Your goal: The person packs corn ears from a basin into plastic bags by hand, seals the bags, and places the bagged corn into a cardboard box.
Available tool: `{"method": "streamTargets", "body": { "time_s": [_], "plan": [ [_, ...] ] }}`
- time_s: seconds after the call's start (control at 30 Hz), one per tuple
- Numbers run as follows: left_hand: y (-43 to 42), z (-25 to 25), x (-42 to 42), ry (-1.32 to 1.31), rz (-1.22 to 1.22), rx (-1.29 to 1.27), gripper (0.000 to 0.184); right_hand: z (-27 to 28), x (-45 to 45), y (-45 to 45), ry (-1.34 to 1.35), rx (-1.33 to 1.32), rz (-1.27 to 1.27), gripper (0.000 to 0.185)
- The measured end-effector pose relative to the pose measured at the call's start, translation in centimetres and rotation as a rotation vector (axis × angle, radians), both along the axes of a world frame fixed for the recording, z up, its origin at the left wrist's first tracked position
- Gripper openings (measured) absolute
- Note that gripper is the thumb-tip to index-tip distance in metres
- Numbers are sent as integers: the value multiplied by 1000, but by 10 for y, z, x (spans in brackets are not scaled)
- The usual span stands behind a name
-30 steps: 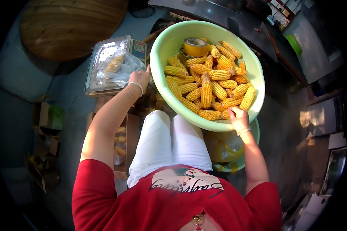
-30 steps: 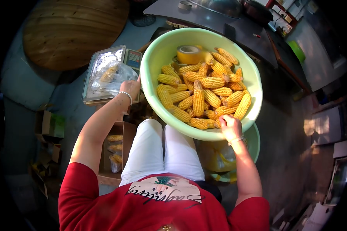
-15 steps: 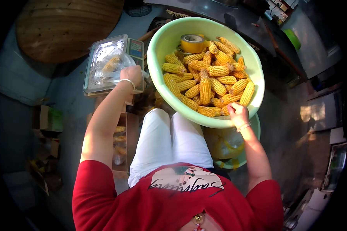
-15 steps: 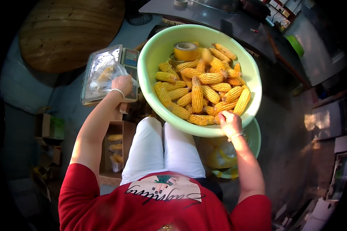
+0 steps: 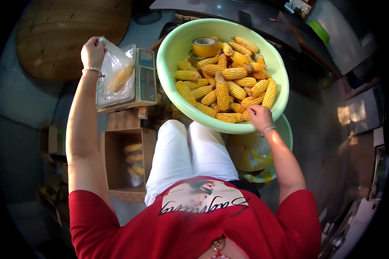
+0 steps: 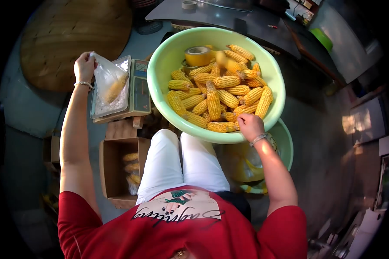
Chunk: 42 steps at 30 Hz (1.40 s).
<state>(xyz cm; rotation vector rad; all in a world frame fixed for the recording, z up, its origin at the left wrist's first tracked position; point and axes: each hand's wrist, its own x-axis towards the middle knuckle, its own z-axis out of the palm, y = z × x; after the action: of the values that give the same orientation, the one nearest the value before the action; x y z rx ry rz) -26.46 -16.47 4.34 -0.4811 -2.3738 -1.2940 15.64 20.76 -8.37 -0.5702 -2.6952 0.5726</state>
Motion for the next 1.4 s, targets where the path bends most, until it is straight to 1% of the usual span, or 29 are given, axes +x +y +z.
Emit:
{"method": "streamTargets", "body": {
  "time_s": [0.07, 0.13, 0.2, 0.27, 0.33, 0.4, 0.43, 0.47, 0.53, 0.6, 0.67, 0.7, 0.77, 0.8, 0.83, 0.87, 0.93, 1.03, 1.13, 1.17, 1.23, 1.27, 1.3, 1.33, 1.37, 1.4],
  "plan": [
    [18, 24, 10, 69, -45, 61, 17, 0, 0, 0, -14, 2, -8, 15],
    [44, 48, 29, 99, -139, 124, 18, -2, 0, 2, -55, 5, -27, 15],
    [74, 66, 54, 127, -321, 195, 20, -3, 0, 4, -78, 21, -34, 16],
    [100, 84, 89, 112, -457, 131, 18, -3, 2, 4, -91, 21, -41, 16],
    [122, 89, 112, 66, -593, 167, 17, -7, 2, 5, -29, 11, -20, 16],
    [140, 91, 143, 82, -592, 81, 17, -8, 3, 5, 8, -12, -18, 15],
    [146, 87, 153, 74, -616, 45, 17, -8, 3, 5, 7, -15, -14, 15],
    [154, 77, 158, 73, -616, 64, 19, -6, 4, 5, -3, -8, -14, 14],
    [166, 50, 172, 128, -584, -60, 20, 0, 3, 1, -24, 7, -13, 13],
    [171, 24, 197, 39, -622, -129, 20, -1, 3, 3, -24, 11, -12, 13],
    [176, -8, 218, 27, -654, -176, 21, -1, 2, 2, -44, -4, -33, 14],
    [177, -18, 228, -19, -656, -172, 20, 0, 3, 1, -4, -27, -28, 11],
    [180, -22, 247, -95, -628, -153, 19, -7, 0, 3, 141, -240, -62, 13],
    [181, -21, 251, -86, -631, -164, 19, -8, -2, 2, 210, -346, -77, 15],
    [182, -19, 255, -78, -631, -173, 19, -6, -4, 5, 291, -375, -35, 26],
    [181, -18, 258, -69, -629, -181, 19, -6, -6, 3, 348, -365, 22, 29],
    [180, -13, 261, -51, -631, -182, 18, 23, -17, -28, 465, -351, 131, 35],
    [180, -6, 266, -19, -658, -195, 17, 38, -42, -55, 529, -220, 232, 39],
    [177, -14, 259, 35, -646, -201, 17, 22, -70, -53, 402, -580, 398, 28],
    [174, -15, 256, 25, -624, -201, 17, 19, -74, -54, 313, -770, 404, 20],
    [164, -17, 248, 2, -579, -197, 18, 20, -79, -59, 386, -1074, 296, 16],
    [156, -17, 243, 62, -549, -211, 19, 21, -81, -62, 417, -1225, 237, 16],
    [148, -16, 239, 135, -500, -277, 18, 25, -83, -61, 492, -1441, 236, 16],
    [141, -13, 236, 207, -451, -345, 17, 27, -83, -58, 525, -1520, 243, 16],
    [135, -11, 231, 225, -446, -392, 15, 28, -83, -54, 560, -1598, 248, 17],
    [132, -11, 228, 291, -428, -396, 14, 31, -83, -52, 598, -1674, 253, 17]
  ]
}}
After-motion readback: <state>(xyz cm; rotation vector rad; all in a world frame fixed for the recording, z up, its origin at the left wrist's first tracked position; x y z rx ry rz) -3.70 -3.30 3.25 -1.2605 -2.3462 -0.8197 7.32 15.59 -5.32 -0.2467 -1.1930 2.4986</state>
